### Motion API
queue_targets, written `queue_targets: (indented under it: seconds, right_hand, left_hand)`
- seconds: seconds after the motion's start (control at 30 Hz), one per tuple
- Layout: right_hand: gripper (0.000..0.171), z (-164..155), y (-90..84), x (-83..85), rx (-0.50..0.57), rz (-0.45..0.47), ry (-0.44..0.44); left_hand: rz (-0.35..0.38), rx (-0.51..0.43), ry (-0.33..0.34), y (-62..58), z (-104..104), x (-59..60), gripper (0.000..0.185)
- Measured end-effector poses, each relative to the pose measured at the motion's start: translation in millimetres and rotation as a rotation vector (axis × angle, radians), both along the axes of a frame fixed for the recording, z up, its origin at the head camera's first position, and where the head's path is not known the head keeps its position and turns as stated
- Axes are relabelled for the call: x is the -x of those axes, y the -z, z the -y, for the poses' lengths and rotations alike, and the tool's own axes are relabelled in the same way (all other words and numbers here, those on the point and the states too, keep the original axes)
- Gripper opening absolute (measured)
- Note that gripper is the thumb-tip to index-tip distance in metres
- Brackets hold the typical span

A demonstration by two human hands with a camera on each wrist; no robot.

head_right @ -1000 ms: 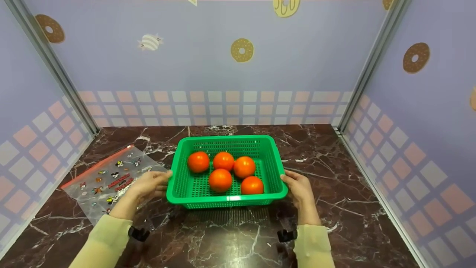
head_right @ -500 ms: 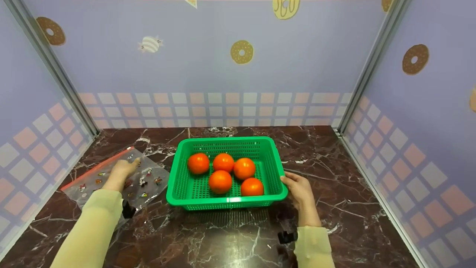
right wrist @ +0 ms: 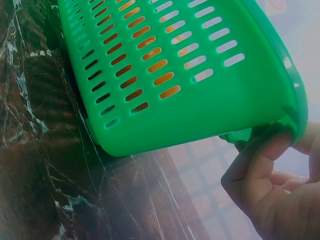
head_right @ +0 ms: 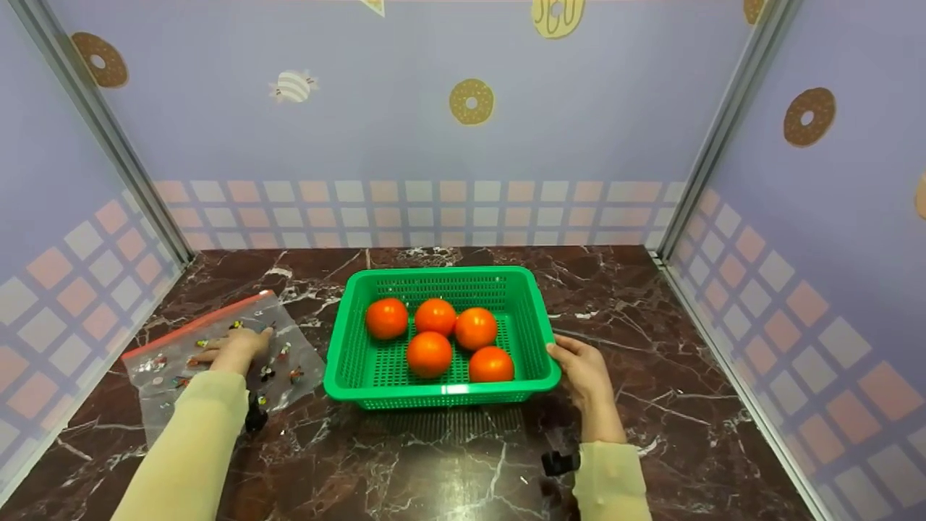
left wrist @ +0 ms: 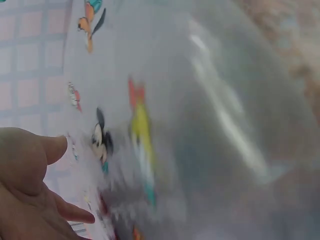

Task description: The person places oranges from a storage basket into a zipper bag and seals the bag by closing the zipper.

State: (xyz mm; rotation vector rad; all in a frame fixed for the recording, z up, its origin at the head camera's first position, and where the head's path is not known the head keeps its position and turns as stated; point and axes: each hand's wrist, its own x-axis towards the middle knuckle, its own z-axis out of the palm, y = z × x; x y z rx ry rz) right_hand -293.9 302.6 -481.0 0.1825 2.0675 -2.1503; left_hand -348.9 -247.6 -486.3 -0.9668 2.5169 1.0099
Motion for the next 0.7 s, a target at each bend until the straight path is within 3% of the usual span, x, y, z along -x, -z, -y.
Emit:
queue_targets:
  seconds: [0.17,0.3,0.57,0.7]
  right_hand:
    - [0.065,-1.0,0.5,0.0,0.007,0.002,-0.011]
    - [0.065,-0.7,0.8,-0.4,0.002,0.005,-0.010]
    - [0.066,-0.4,0.4,-1.1,0.013,-0.001,-0.007]
    - [0.066,-0.2,0.2,-1.0,0.014,-0.006,-0.004]
  left_hand:
    - [-0.031,0.053,0.062,14.9,-0.6,1.2,0.093]
    - [-0.022,0.082,0.145,18.3,1.1,-0.7,0.094]
    - [0.059,0.077,0.307,-1.2,6.3,-6.7,0.095]
    - [0.080,0.130,0.407,-9.6,6.6,-8.0,0.095]
